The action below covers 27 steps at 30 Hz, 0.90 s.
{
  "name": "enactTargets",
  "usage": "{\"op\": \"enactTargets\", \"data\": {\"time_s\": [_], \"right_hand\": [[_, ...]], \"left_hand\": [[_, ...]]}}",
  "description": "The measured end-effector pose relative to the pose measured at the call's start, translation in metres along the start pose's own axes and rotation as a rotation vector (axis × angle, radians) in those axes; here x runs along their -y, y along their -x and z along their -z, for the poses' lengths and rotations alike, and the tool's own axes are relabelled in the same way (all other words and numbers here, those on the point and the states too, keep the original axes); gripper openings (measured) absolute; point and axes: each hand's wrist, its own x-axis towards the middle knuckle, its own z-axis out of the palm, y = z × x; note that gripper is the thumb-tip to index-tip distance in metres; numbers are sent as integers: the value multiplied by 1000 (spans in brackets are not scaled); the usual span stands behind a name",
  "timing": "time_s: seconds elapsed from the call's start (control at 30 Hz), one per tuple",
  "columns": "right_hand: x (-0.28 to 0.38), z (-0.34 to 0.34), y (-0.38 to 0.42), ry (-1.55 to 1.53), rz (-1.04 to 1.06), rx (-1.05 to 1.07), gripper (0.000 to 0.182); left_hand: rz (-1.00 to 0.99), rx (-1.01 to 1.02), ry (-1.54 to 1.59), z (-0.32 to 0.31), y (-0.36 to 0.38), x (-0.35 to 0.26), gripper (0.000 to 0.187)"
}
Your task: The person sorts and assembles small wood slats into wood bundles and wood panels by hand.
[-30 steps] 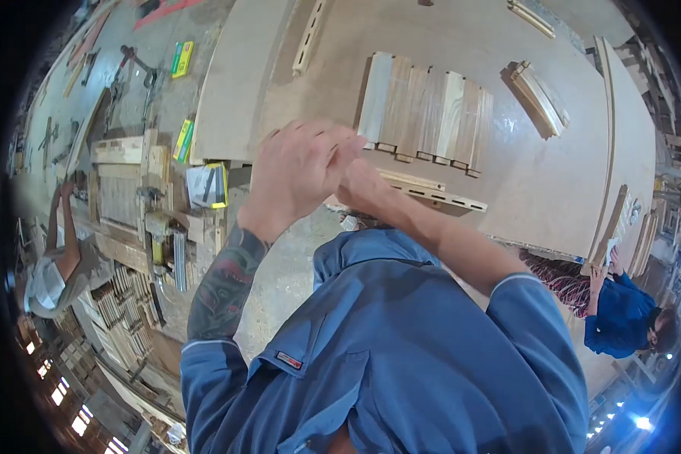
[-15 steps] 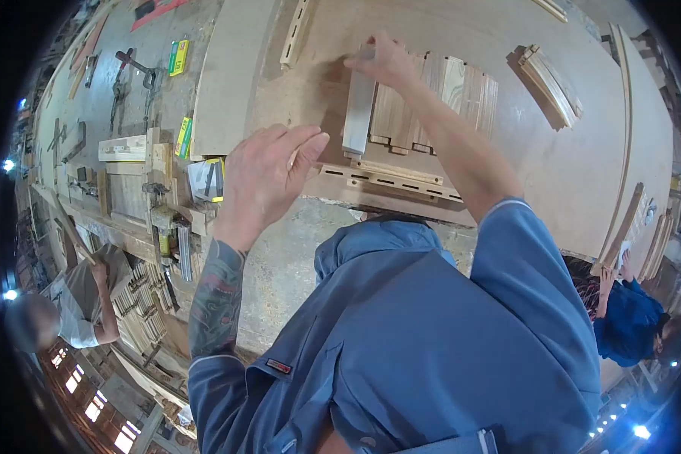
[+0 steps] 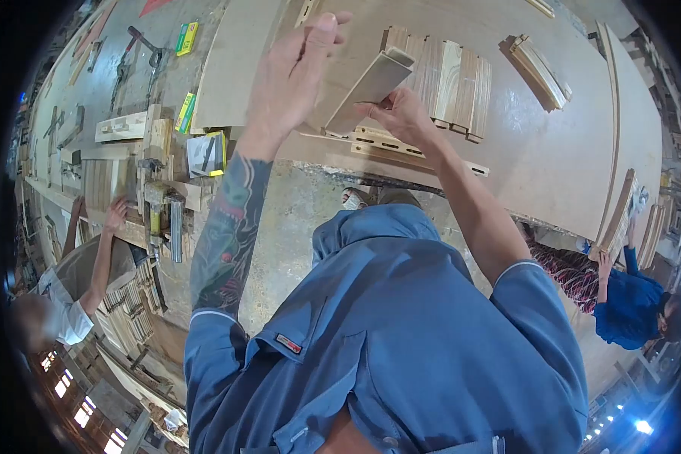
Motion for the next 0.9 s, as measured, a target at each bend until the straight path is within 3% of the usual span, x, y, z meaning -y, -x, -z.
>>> {"op": "enactTargets", "data": {"time_s": [0.1,0.17,0.27,0.3,0.4,0.43,0.5,0.57,0.63,0.7,0.73,0.8,0.83,0.9], "right_hand": [[6,-6,5,131,-27,35,34],[36,-23,17,404,156,23,27],[47,-41,26,649,83,15,20],[21,-44,26,618,342,-64,19],[17,-50,32,591,378,-139,21],[25,-49,37,588,359,-131,21],[26,-46,38,646,305,-73,22],[24,-29,29,755,170,139,27],[-11,16,-8,505,308,231,33],[-28,62,-82,693,42,87,41],[-46,81,-114,702,100,-96,48],[-70,100,-158,1306,48,-405,60],[-76,102,-167,1293,55,-403,60],[-76,99,-166,1373,5,-192,70]], "left_hand": [[68,20,11,0,3,8,56],[99,33,10,1,2,6,58],[157,71,-14,3,2,1,61],[177,95,-41,2,2,-1,62],[44,134,-208,-8,7,3,56],[29,131,-207,-12,9,3,56],[-187,192,-658,-18,13,2,48],[-125,270,-652,-16,11,-2,45],[-63,337,-653,-14,6,-3,42],[-26,311,-633,-14,6,-2,40],[-21,313,-638,-15,4,-5,40],[41,346,-693,-15,1,-12,38],[46,345,-707,-14,2,-12,38],[13,347,-691,-13,5,-11,37]]}}
